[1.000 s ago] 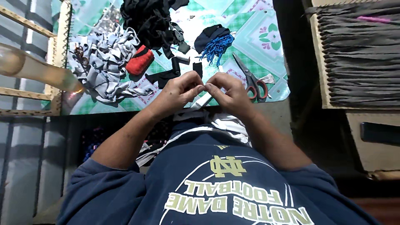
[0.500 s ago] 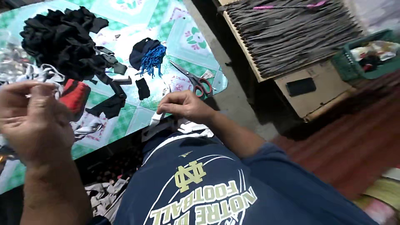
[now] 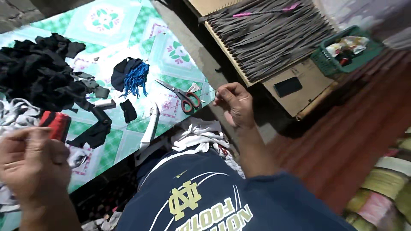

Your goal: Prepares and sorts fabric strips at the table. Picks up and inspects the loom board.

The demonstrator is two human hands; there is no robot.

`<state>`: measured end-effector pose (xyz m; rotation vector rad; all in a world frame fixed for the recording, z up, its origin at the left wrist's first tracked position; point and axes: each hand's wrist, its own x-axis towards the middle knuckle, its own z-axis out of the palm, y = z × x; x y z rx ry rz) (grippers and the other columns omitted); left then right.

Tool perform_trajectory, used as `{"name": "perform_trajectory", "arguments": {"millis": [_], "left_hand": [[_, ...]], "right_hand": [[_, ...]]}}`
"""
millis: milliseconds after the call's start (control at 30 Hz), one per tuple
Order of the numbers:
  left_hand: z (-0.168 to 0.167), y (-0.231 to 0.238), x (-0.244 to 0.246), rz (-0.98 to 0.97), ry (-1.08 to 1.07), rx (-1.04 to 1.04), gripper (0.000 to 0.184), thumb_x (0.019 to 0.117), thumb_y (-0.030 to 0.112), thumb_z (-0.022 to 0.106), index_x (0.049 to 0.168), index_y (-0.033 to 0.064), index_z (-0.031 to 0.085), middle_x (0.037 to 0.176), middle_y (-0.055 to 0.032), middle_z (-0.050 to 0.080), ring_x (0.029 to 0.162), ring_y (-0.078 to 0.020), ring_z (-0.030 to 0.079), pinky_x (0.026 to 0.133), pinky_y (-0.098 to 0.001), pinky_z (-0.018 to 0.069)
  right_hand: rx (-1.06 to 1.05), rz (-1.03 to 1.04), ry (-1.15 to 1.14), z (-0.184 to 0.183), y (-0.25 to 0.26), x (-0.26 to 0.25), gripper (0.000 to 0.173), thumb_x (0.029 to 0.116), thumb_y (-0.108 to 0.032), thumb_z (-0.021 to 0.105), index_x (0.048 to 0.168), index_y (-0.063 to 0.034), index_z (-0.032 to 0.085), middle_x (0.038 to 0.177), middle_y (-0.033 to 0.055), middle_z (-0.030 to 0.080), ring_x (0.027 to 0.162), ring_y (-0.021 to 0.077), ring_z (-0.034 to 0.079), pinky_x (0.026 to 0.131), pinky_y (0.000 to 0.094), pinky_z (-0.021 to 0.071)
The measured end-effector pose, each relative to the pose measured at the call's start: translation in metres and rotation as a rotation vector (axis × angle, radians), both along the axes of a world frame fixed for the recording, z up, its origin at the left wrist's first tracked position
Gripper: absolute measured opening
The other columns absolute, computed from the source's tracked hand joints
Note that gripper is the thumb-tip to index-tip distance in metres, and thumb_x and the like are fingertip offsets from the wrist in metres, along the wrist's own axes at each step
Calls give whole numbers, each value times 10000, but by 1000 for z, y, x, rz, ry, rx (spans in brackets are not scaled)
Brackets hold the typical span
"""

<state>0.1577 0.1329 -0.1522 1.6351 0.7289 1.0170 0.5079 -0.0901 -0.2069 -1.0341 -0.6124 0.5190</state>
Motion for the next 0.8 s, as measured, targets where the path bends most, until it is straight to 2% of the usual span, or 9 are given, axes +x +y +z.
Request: {"name": "perform_trajectory", "arguments": {"millis": [67,133,233,300,400,467,600,700,800], "left_hand": [[-15,-7,22,-93,64,-5,134,1067,229,531,1128,295,630,767,197,598,566,66,495,522,-114,439],[-30,-18,42,-195,176,-47,117,1056,272,562,1108,304,662,774,192,615,570,65,501,528,-125,442],[-43,-41,73,-377,373,-60,151,1034,207,545,1096,133,661,733,157,597,549,67,496,516,-127,445],[-53,-53,89,-505,463,-47,192,1030,197,544,1093,56,658,701,125,579,545,75,480,514,-121,431],[-63,-64,109,-673,558,-24,216,1033,204,553,1081,27,666,743,75,616,586,71,519,551,-118,461],[-67,-67,120,-734,608,10,239,1035,227,554,1078,26,677,813,38,657,661,49,577,628,-139,507],[-74,-61,140,-768,578,175,275,1027,271,570,1044,31,704,982,-48,667,879,-16,625,787,-169,531],[-70,-60,153,-786,556,223,271,1025,278,575,1036,47,715,1073,-69,680,988,-52,642,848,-197,543],[-65,-64,164,-834,563,202,267,1027,275,575,1091,60,719,1157,-76,685,1069,-86,652,895,-244,563]], "right_hand": [[64,-29,230,2,-2,7,172,1019,-49,509,965,-110,660,999,59,741,818,153,725,776,334,628],[108,-85,362,2,-6,18,231,1035,-55,433,939,-121,632,1004,76,755,835,181,742,806,361,630],[137,-191,435,-1,-13,39,250,1049,-66,388,944,-145,600,895,24,721,805,170,722,808,391,626],[152,-263,474,-7,-21,55,246,1063,-74,384,960,-136,599,871,20,701,796,169,710,794,393,624],[152,-345,492,-22,-36,77,211,1064,-53,377,988,-117,564,968,49,728,834,179,730,795,370,625],[125,-398,503,-34,-44,89,194,1072,-61,389,996,-117,559,951,44,719,788,170,720,768,360,629],[-50,-490,465,-68,-52,121,76,1082,-108,457,1041,-131,518,820,-2,664,677,146,681,700,370,629],[-249,-571,558,-102,-50,153,35,1073,-102,452,1054,-120,475,739,-32,502,579,105,548,654,362,592],[-449,-612,690,-138,-46,186,84,1066,-133,492,1134,-86,505,750,-30,413,553,98,443,610,315,529]]}}
